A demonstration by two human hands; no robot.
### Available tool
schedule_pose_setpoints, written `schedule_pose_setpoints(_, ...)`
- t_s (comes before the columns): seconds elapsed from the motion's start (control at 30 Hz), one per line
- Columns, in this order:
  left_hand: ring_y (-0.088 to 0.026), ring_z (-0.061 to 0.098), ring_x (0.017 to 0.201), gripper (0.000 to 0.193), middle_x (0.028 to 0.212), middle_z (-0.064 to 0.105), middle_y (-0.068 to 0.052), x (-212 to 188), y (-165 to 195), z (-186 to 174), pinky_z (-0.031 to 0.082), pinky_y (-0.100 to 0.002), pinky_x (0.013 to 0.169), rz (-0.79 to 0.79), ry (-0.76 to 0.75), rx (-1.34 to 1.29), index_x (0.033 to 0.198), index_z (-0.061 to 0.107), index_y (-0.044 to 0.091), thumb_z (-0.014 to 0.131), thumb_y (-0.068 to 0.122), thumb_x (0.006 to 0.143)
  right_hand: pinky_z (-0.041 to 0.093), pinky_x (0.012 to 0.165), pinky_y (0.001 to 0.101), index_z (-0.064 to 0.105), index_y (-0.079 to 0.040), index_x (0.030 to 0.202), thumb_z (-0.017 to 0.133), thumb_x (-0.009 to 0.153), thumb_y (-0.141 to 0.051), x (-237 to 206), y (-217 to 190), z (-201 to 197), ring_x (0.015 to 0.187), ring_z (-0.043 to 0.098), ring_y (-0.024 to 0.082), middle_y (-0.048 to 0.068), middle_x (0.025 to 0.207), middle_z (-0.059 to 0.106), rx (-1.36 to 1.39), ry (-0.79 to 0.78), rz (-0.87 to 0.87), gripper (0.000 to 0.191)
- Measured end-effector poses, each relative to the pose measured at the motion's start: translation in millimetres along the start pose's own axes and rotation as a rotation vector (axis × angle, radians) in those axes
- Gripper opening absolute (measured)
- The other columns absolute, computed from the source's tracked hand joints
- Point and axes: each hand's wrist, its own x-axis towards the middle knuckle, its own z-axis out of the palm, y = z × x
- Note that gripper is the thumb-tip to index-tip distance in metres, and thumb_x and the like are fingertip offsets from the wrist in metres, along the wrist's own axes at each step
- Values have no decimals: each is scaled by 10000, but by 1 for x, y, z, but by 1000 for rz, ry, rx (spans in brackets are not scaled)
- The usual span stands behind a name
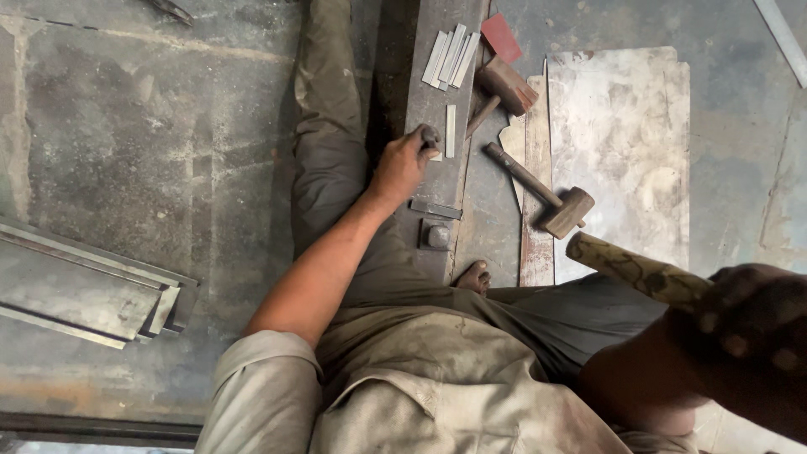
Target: The person sits on the floor and uses a hammer to strike small metal strips placed on a metal anvil. They repeatedly pick up strips, position them, and hammer them flat, then place the finished pieces aside.
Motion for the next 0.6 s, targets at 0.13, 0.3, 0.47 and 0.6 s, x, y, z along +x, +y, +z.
schedule_pose_setpoints(0.13,-392,709,936,444,1081,702,-213,-4,-6,8,583,-436,803,27,-100,162,1307,586,-21,739,158,931,422,675,305,518,-171,1031,557,1096,-347,-36,53,0,710,500,145,16,890,535,-140,6,155,191)
schedule_pose_setpoints(0.3,-379,708,979,398,1123,698,-192,-10,-13,10,589,-427,824,29,-171,198,1327,595,10,692,141,964,522,704,264,662,-117,1101,375,1123,-338,-37,123,72,664,653,88,-30,849,711,-598,-555,370,363)
schedule_pose_setpoints(0.47,-379,702,957,299,1090,693,-185,-6,-15,11,581,-430,791,90,-152,198,1268,614,12,652,90,982,436,656,339,629,-11,1400,540,1075,-368,-19,104,133,736,495,234,71,770,639,-1067,-850,153,490)
schedule_pose_setpoints(0.6,-353,739,937,178,1000,729,-166,-2,-14,1,576,-416,787,15,-2,-74,1158,626,48,671,102,994,435,510,270,587,13,1408,474,1050,-353,-26,76,154,563,514,131,93,711,557,-605,-559,758,524)
